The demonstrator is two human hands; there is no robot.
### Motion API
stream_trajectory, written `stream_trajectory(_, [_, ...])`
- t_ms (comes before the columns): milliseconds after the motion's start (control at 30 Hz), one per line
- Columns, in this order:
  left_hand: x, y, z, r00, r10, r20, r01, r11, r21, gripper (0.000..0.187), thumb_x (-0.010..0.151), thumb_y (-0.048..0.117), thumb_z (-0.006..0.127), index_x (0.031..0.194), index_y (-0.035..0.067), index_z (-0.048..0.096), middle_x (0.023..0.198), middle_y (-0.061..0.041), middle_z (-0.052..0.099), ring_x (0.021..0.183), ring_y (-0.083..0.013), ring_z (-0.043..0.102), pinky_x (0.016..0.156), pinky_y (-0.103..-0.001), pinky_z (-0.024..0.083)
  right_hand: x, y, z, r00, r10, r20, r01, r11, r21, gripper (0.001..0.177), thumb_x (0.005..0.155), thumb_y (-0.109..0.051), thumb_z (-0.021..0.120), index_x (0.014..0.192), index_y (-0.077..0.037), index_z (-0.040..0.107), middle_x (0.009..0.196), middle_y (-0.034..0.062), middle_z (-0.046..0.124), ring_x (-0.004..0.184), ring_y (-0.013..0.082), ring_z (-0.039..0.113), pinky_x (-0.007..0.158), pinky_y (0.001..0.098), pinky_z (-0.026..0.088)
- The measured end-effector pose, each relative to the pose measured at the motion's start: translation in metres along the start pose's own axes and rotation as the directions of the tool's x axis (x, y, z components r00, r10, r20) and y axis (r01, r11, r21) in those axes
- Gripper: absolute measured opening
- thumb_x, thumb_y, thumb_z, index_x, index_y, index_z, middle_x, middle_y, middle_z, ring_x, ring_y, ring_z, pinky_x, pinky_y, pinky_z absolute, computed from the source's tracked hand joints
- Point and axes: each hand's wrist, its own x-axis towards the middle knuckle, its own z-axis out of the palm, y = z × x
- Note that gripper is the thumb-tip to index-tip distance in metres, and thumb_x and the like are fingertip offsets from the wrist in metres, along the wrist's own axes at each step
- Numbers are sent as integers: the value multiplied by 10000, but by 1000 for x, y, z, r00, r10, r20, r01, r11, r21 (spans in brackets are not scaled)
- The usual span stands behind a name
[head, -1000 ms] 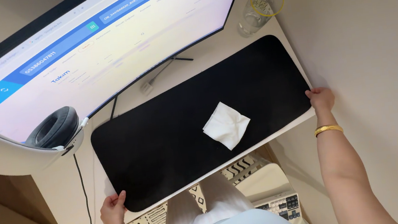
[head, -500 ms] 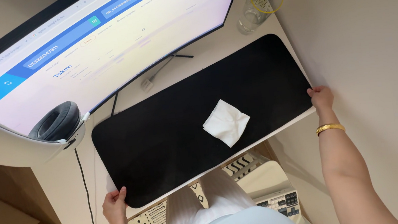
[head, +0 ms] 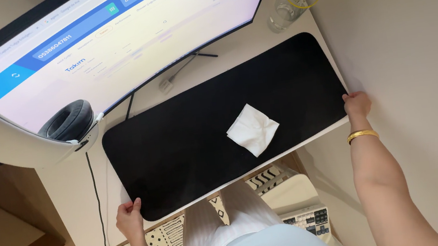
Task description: Cleaning a gaming headset, mousepad, mouse, and keyboard with a wet wipe on a desk.
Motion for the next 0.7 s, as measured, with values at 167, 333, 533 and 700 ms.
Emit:
stream_trajectory(167, [6,20,-15,988,-131,87,135,990,-46,406,851,343,828,1018,-9,709,866,-124,728,767,-235,680,708,-370,562,-10,-13,-9,995,104,-5,-104,992,69,232,848,-198,842,998,-61,731,1017,133,753,955,281,726,841,401,564])
stream_trajectory(333, [13,50,-36,990,-58,132,9,940,342,555,764,365,921,1058,5,616,960,-136,727,855,-328,728,773,-417,557,-47,-28,-9,872,-237,-428,153,963,-221,264,681,-180,847,900,-115,713,937,99,729,868,317,697,695,449,542])
stream_trajectory(533, [-34,109,-3,508,845,168,-861,503,79,162,847,82,730,990,126,669,942,-78,693,890,-300,665,841,-437,516,-152,-15,29,858,-462,-222,506,834,219,152,1035,-215,763,1087,-104,672,972,31,632,863,248,636,785,404,524])
stream_trajectory(700, [-59,119,2,528,694,489,-814,579,57,172,857,188,776,978,106,684,843,-73,668,831,-287,644,777,-409,510,-174,10,39,896,-422,-143,441,885,151,262,885,-195,815,1087,-97,679,935,72,598,840,279,598,786,422,519])
